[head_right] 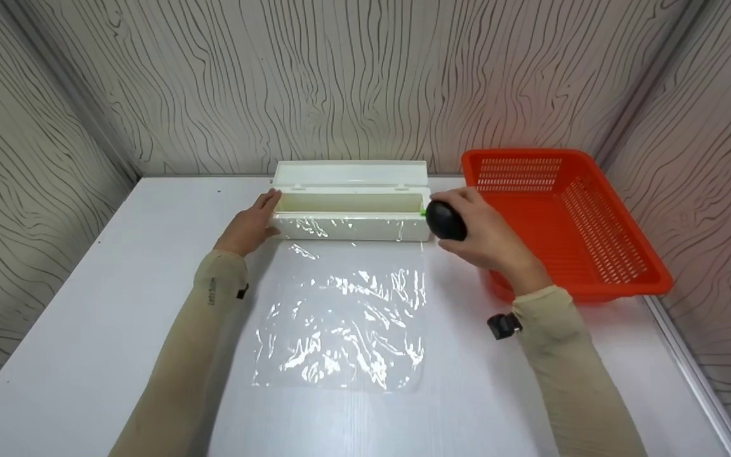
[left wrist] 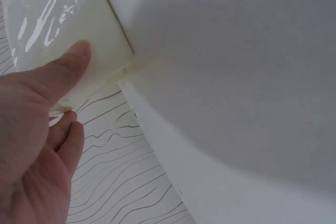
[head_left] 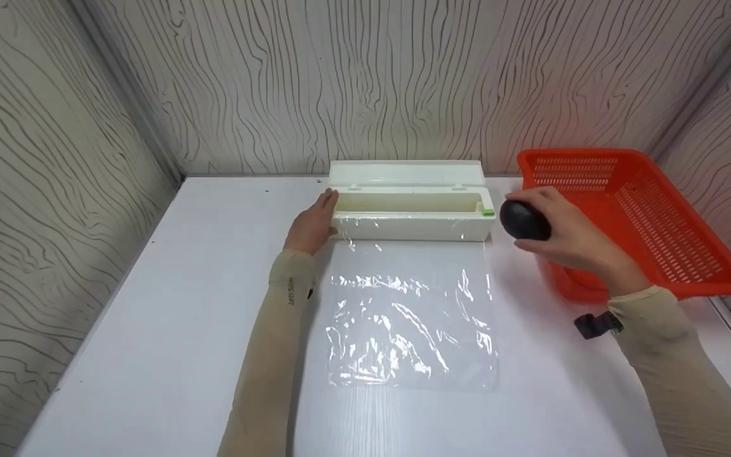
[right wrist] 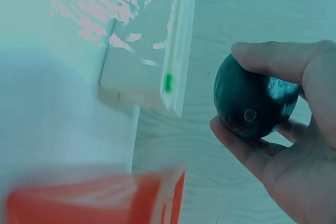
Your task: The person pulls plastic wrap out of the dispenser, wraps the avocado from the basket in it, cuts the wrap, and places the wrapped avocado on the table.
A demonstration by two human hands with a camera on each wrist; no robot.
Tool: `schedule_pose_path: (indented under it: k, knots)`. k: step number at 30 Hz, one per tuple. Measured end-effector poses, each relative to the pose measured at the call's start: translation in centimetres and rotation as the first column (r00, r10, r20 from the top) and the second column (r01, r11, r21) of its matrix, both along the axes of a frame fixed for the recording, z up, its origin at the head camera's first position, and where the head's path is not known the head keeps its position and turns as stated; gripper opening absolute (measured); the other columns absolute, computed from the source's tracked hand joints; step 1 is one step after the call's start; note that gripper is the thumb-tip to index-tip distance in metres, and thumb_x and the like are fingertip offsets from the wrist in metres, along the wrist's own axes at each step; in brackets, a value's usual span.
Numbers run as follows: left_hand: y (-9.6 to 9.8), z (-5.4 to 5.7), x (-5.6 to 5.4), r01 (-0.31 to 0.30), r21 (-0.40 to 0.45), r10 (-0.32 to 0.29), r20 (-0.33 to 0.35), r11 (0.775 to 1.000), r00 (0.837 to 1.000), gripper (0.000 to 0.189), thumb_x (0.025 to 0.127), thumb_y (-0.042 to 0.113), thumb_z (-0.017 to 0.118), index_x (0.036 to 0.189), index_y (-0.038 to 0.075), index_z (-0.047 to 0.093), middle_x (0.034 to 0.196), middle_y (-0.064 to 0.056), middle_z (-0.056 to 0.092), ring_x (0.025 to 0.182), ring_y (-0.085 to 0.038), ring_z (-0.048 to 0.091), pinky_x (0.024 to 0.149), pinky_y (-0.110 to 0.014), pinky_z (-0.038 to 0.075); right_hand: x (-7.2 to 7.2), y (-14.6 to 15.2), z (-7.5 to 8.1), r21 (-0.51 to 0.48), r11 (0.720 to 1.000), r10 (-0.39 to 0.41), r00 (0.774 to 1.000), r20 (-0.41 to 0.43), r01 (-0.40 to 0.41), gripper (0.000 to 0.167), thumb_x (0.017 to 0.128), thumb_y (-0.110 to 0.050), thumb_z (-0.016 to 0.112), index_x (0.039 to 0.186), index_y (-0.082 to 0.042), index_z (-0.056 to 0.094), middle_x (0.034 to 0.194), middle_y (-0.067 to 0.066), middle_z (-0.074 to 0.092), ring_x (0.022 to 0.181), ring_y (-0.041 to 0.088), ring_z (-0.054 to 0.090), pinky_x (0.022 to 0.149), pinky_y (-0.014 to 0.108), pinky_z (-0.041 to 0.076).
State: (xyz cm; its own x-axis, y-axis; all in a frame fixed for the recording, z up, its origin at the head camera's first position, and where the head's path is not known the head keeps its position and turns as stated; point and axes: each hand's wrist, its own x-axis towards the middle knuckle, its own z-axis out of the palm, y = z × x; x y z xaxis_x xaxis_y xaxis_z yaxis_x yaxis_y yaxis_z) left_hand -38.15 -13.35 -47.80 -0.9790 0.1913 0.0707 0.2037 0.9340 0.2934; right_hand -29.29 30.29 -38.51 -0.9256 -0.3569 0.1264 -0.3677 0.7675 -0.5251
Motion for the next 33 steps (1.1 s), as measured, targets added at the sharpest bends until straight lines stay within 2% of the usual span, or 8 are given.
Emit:
schedule_pose_path:
  k: [8,13,16,21,27,33]
  knots:
    - [0.0,-0.2,0.1,0.004,0.03,-0.004,-0.002,1.0,1.0,0.087,0.094,0.012,0.072,0.166,0.015,0.023,0.173,-0.004,0.021,0.152,-0.026,0.04,0.125,-0.039,0.034,1.0,-4.2,-2.4,-0.015,0.984,0.176,0.984,-0.027,-0.176,0.076,0.084,-0.006,0.083,0.149,-0.028,0.051,0.145,0.014,0.046,0.132,0.04,0.045,0.095,0.064,0.057]
    - [0.1,-0.5,0.1,0.016,0.025,-0.015,-0.018,1.0,1.0,0.086,0.094,0.011,0.072,0.165,0.015,0.024,0.173,-0.005,0.024,0.15,-0.026,0.043,0.124,-0.038,0.035,1.8,-6.8,-3.8,-0.003,0.964,0.266,0.964,0.017,-0.266,0.078,0.082,-0.004,0.085,0.148,-0.029,0.051,0.146,0.009,0.048,0.131,0.036,0.049,0.098,0.059,0.057]
    - [0.1,-0.5,0.1,0.019,0.026,-0.019,-0.023,0.999,1.0,0.086,0.094,0.01,0.072,0.165,0.014,0.025,0.172,-0.005,0.024,0.149,-0.027,0.044,0.124,-0.039,0.035,2.3,-8.2,-4.5,-0.013,0.948,0.318,0.947,0.049,-0.317,0.075,0.081,-0.003,0.085,0.145,-0.027,0.054,0.145,0.005,0.05,0.13,0.034,0.051,0.101,0.058,0.056]
    - [0.0,-0.5,0.0,0.005,0.037,-0.005,0.006,0.999,1.0,0.087,0.095,0.011,0.072,0.166,0.016,0.023,0.173,-0.003,0.021,0.152,-0.025,0.04,0.126,-0.039,0.033,2.9,-10.0,-5.7,-0.019,0.912,0.411,0.909,0.065,-0.411,0.073,0.081,-0.001,0.083,0.145,-0.026,0.057,0.144,0.005,0.05,0.13,0.033,0.054,0.104,0.056,0.054]
    - [-0.1,-0.4,-0.3,0.011,0.018,-0.012,0.011,1.0,1.0,0.088,0.094,0.013,0.072,0.166,0.014,0.021,0.173,-0.005,0.02,0.153,-0.026,0.038,0.126,-0.039,0.033,3.3,-11.4,-6.9,-0.009,0.883,0.468,0.881,0.06,-0.469,0.076,0.081,-0.001,0.083,0.146,-0.028,0.056,0.139,0.004,0.054,0.126,0.029,0.059,0.106,0.054,0.053]
    - [-0.1,-0.3,-0.5,0.009,0.017,-0.01,0.018,1.0,1.0,0.088,0.094,0.013,0.072,0.166,0.013,0.02,0.173,-0.006,0.02,0.154,-0.026,0.036,0.126,-0.039,0.032,3.5,-12.5,-7.8,-0.016,0.862,0.506,0.86,0.07,-0.506,0.073,0.079,-0.001,0.084,0.143,-0.022,0.056,0.136,0.003,0.056,0.123,0.026,0.06,0.106,0.054,0.052]
